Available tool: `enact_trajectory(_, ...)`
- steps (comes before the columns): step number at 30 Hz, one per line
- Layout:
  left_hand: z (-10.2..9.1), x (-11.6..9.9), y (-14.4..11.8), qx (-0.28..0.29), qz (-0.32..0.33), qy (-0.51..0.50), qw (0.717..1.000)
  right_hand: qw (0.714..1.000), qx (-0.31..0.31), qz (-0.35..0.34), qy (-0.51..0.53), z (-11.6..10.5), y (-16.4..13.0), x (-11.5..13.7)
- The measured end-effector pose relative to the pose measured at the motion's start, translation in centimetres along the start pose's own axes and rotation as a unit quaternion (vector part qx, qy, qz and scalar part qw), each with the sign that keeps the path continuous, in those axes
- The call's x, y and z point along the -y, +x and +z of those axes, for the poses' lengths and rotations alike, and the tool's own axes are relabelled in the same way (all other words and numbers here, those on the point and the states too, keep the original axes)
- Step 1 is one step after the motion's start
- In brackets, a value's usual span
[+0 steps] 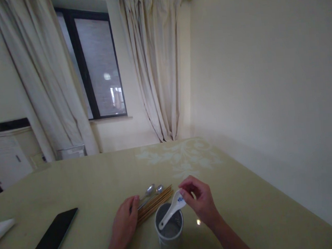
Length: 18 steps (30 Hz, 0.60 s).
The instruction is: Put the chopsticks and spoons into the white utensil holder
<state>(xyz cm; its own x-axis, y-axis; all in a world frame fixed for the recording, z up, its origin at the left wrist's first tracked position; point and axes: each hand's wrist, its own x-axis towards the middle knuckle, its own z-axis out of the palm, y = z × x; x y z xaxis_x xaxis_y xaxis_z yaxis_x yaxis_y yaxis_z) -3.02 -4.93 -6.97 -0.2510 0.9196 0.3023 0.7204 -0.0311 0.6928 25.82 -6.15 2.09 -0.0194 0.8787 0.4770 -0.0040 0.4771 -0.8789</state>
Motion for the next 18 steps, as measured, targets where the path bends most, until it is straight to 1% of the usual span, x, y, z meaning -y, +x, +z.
enact_trajectory(4, 0.3, -1.0, 0.1, 0.026, 0.014, 0.0, 1.0, 0.991, -0.08, 0.07, 0.078, -0.2, 0.7, -0.6)
enact_trajectory(7, 0.5, -1.0, 0.4, 0.034, 0.018, -0.002, 0.999, 0.982, -0.14, 0.09, 0.088, -0.4, 1.4, -1.4)
enact_trajectory(9, 0.5, -0.9, 0.6, 0.026, 0.019, 0.009, 0.999, 0.977, -0.163, 0.104, 0.091, -0.4, 1.7, -2.1)
enact_trajectory(11, 0.3, -0.8, 0.7, -0.009, 0.046, 0.036, 0.998, 0.973, -0.17, 0.124, 0.094, -0.2, 1.9, -3.0)
enact_trajectory(13, 0.0, -1.1, 0.5, -0.061, 0.114, 0.067, 0.989, 0.972, -0.164, 0.139, 0.09, 0.4, 1.8, -3.8)
enact_trajectory(15, -0.2, -1.8, 0.2, -0.089, 0.215, 0.094, 0.968, 0.974, -0.147, 0.151, 0.088, 1.3, 1.7, -4.7)
enact_trajectory(16, -0.2, -2.3, 0.0, -0.087, 0.263, 0.106, 0.955, 0.974, -0.133, 0.159, 0.09, 1.8, 1.5, -5.0)
enact_trajectory(18, 0.1, -3.1, -0.4, -0.056, 0.343, 0.128, 0.929, 0.973, -0.102, 0.181, 0.101, 2.9, 1.2, -5.6)
